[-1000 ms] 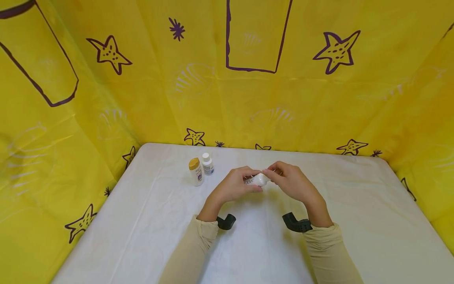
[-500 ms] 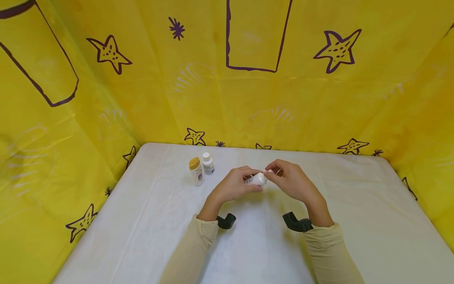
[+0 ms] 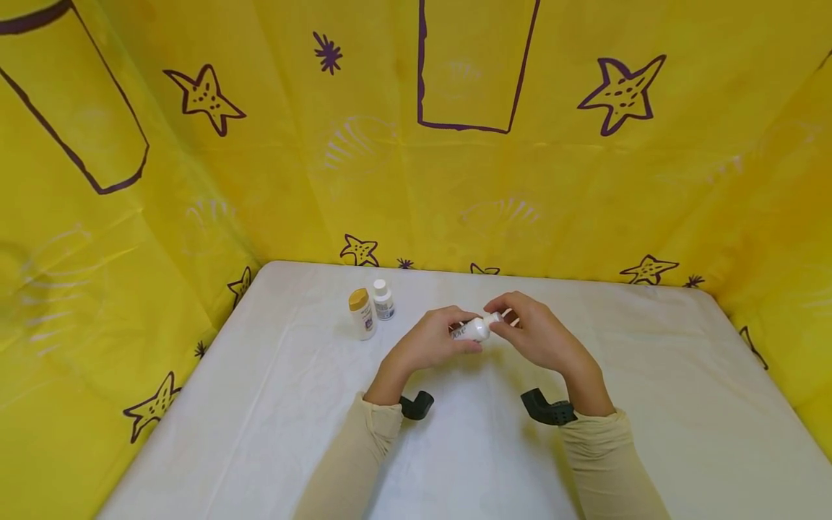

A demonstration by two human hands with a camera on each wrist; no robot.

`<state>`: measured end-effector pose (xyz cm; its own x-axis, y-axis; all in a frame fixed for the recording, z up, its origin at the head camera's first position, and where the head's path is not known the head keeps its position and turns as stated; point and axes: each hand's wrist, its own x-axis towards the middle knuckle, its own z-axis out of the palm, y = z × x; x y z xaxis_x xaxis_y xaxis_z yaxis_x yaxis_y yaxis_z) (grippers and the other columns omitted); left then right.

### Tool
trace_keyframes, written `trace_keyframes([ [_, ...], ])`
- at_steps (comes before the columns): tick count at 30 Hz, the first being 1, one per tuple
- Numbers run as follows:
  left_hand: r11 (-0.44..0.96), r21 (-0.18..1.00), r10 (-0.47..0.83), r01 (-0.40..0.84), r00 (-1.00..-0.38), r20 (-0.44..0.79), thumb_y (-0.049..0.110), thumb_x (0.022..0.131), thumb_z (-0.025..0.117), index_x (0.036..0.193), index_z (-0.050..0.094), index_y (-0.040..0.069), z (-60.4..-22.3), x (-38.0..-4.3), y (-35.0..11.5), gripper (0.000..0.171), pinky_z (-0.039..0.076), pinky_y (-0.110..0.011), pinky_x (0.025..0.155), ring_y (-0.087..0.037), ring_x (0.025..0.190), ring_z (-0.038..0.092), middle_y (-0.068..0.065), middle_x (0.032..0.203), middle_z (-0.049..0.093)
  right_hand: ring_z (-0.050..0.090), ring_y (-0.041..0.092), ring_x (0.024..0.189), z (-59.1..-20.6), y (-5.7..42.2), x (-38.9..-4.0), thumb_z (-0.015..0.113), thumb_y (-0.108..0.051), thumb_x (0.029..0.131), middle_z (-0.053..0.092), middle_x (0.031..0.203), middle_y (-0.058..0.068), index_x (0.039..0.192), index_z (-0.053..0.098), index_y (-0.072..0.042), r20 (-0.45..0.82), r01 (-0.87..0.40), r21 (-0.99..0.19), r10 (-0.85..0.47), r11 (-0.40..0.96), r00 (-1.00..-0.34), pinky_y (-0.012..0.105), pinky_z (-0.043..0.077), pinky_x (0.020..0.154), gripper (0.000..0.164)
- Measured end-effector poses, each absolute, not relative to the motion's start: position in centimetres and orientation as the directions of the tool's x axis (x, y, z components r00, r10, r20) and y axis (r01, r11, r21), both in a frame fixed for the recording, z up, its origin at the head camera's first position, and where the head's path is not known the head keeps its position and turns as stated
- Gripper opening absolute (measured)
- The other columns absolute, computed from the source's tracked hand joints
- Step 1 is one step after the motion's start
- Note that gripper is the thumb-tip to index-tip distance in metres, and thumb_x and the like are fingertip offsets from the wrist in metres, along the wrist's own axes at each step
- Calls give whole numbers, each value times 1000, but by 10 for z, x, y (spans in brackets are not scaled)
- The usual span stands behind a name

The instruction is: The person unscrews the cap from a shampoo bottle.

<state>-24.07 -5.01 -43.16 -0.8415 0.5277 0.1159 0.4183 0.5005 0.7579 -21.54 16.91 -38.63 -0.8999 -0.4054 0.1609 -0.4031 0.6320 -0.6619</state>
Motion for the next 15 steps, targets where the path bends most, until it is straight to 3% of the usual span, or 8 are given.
trace_keyframes([
  [9, 496, 772, 535, 398, -840, 89, 26, 87, 82, 127, 71, 20, -433, -242, -49, 41, 48, -27, 82, -13, 93, 58, 4, 107, 69, 66, 27, 103, -385, 171, -214, 67, -10, 97, 66, 124, 13, 123, 64, -6, 169, -416, -666, -417, 619, -893, 43, 55, 90, 26],
  [15, 490, 761, 545, 425, -831, 113, 26, 87, 82, 124, 72, 22, -435, -242, -50, 37, 49, -25, 80, -13, 91, 58, 5, 104, 69, 66, 28, 107, -385, 170, -214, 71, -30, 97, 66, 129, 12, 132, 60, -8, 94, -333, -684, -374, 649, -923, 43, 56, 88, 43],
])
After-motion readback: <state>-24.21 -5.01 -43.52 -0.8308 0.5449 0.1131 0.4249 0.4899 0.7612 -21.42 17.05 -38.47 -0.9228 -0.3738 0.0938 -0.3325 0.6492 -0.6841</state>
